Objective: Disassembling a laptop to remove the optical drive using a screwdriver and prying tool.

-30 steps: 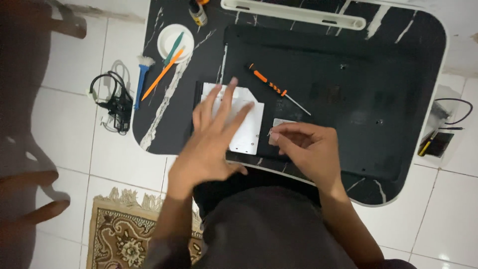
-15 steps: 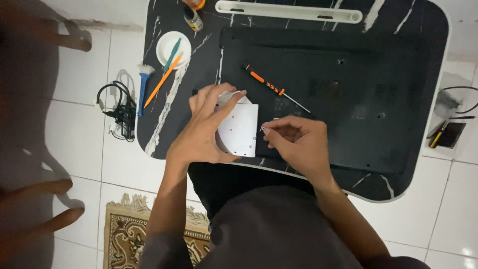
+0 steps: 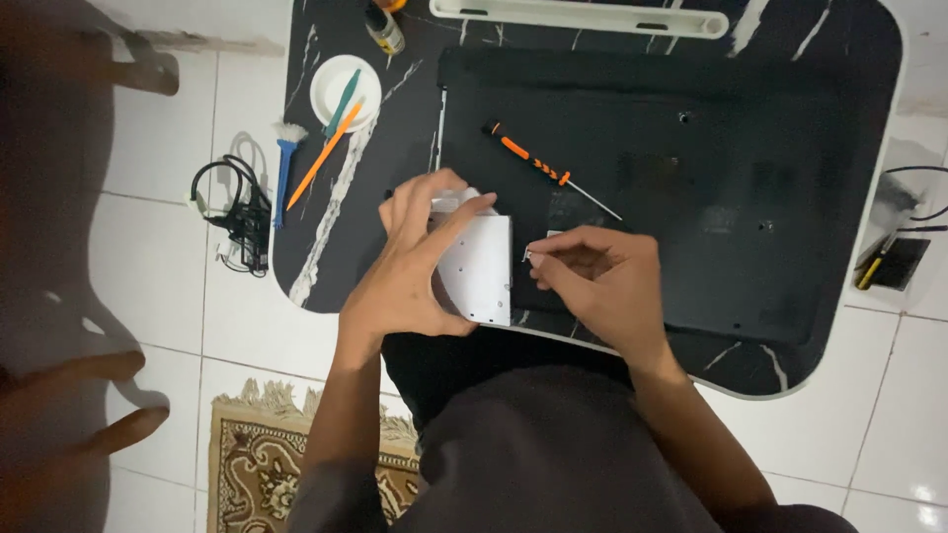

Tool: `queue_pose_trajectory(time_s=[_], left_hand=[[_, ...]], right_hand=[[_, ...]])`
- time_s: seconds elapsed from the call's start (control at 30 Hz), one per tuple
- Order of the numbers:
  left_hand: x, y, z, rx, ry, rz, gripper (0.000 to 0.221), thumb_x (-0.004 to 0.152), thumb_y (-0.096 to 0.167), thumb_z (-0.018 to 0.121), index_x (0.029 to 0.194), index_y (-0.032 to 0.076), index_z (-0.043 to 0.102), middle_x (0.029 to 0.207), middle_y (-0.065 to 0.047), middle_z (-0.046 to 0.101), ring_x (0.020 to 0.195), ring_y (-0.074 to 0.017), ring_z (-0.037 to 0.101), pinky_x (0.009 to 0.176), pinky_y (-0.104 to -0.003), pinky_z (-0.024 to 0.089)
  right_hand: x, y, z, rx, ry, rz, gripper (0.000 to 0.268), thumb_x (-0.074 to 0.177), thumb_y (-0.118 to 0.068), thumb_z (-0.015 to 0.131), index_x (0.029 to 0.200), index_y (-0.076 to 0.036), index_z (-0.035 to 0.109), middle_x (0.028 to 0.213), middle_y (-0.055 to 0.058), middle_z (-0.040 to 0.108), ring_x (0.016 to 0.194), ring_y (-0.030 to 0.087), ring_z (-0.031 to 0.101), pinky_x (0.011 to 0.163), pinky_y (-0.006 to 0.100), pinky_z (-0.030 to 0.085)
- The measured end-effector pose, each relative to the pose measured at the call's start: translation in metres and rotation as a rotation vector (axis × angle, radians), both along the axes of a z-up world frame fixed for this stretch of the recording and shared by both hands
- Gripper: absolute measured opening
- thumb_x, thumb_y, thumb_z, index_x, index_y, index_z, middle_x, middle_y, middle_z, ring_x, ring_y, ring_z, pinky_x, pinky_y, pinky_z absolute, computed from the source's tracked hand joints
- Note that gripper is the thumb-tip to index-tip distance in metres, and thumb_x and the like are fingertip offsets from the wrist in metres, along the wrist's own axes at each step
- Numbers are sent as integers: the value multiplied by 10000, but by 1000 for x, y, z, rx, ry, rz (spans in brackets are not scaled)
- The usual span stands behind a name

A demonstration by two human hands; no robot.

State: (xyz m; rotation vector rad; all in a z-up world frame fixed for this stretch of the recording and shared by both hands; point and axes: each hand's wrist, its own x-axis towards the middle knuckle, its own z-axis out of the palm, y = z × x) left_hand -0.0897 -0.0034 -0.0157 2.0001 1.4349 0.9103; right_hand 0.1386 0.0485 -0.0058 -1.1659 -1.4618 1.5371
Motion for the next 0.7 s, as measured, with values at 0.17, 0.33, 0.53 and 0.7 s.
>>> queue_pose_trajectory(time_s=[0.17, 0.33, 0.53, 0.7], left_hand=[[-2, -9, 8, -2, -12, 59, 1203, 388, 318, 952, 1499, 109, 541, 1470, -185, 416, 1381, -412, 342, 1124, -486, 187], [-1, -15, 2, 91, -54, 93, 1124, 418, 424, 978, 1442, 139, 611, 1401, -185, 394, 1336, -376, 350, 1126, -435, 141], [9, -15, 2, 124, -65, 104, 1127, 411, 439, 994, 1439, 174, 618, 1393, -184, 375, 1311, -382, 358, 1100, -437, 148], [10, -18, 3, 129, -23, 113, 1135, 408, 461, 992, 1446, 188, 622, 1407, -213, 395, 1300, -388, 380, 1067, -446, 162]], right_hand=[[6, 0, 3, 46, 41, -33, 110, 820, 45, 754, 920, 83, 780, 742, 271, 746, 679, 280, 764, 567, 367, 654], [5, -5, 11, -8, 161, 15, 105, 812, 82, 748, 914, 92, 770, 768, 252, 757, 710, 252, 760, 586, 361, 661], [-2, -8, 26, 54, 136, 82, 131, 790, 88, 757, 917, 69, 780, 748, 243, 765, 702, 254, 761, 544, 359, 651], [-2, -7, 25, 84, 90, 137, 126, 781, 93, 749, 900, 64, 780, 731, 237, 754, 689, 266, 760, 543, 370, 645]])
